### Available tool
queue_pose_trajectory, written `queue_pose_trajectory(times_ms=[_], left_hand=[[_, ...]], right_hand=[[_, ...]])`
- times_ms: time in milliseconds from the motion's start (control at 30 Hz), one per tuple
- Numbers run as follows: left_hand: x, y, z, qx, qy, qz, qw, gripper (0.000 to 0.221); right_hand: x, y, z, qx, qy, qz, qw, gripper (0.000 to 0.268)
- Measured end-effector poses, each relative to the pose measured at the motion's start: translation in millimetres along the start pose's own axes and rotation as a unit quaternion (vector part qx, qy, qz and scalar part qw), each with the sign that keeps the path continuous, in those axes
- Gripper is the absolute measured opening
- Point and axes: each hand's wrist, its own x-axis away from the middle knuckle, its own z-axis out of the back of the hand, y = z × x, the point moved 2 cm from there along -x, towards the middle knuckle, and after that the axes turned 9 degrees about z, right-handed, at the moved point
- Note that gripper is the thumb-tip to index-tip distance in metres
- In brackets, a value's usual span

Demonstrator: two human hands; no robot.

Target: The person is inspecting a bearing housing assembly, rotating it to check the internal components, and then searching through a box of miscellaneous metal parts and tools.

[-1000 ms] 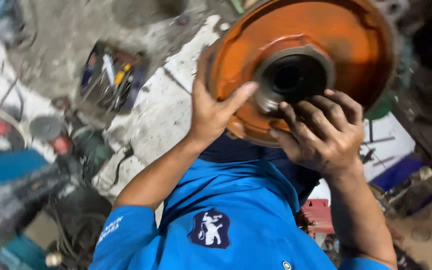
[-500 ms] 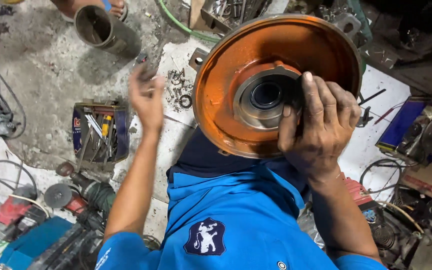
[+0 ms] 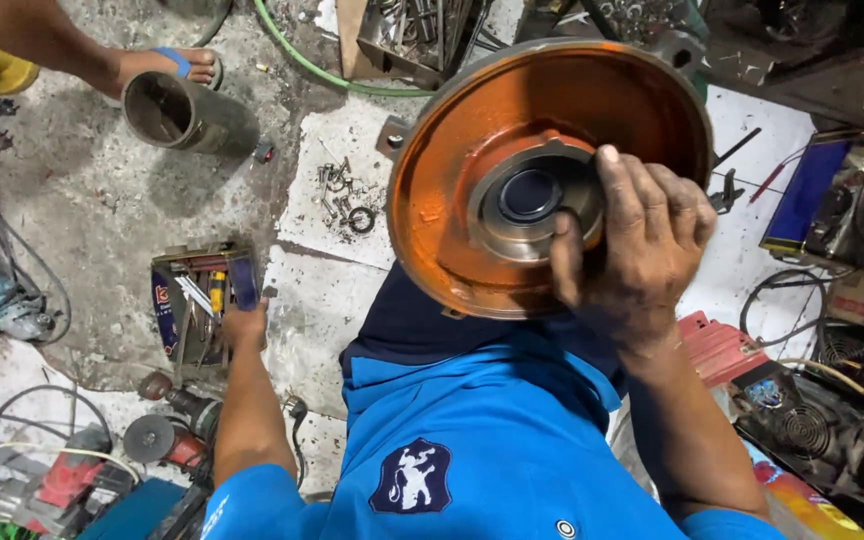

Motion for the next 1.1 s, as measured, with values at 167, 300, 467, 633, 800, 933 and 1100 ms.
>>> queue_pose_trajectory(times_ms=[167,300,467,633,800,933,1100], left_hand=[[-11.2,6.2,-16.5,-0.002,0.054,-0.038,0.998,0.059],[-34.9,2.4,-26.7,-0.002,0.078,-0.026,0.997,0.049],[-33.0,2.6,-22.5,-0.042,0.105,-0.023,0.993,0.040],[-26.8,-2.1,-16.0,-0.068,0.113,-0.066,0.989,0.038],[-58.6,13.0,-35.7,-0.147,0.160,-0.158,0.963,0.044],[-17.8,54.8,-31.6,0.006,0.083,-0.201,0.976,0.032],[36.9,108.2,-20.1,0.000,0.047,-0.255,0.966,0.018]], right_hand=[[5.9,1.2,0.8,0.009,0.011,0.008,1.000,0.048],[6.2,2.0,1.8,-0.003,0.004,-0.003,1.000,0.050],[9.8,1.6,1.7,-0.007,0.011,-0.009,1.000,0.050],[13.2,2.7,0.7,-0.015,0.005,-0.010,1.000,0.054],[21.3,6.4,-0.4,-0.040,-0.019,-0.015,0.999,0.060],[15.1,4.6,2.2,-0.015,0.004,-0.001,1.000,0.065],[15.7,5.6,4.9,-0.021,-0.005,0.007,1.000,0.066]])
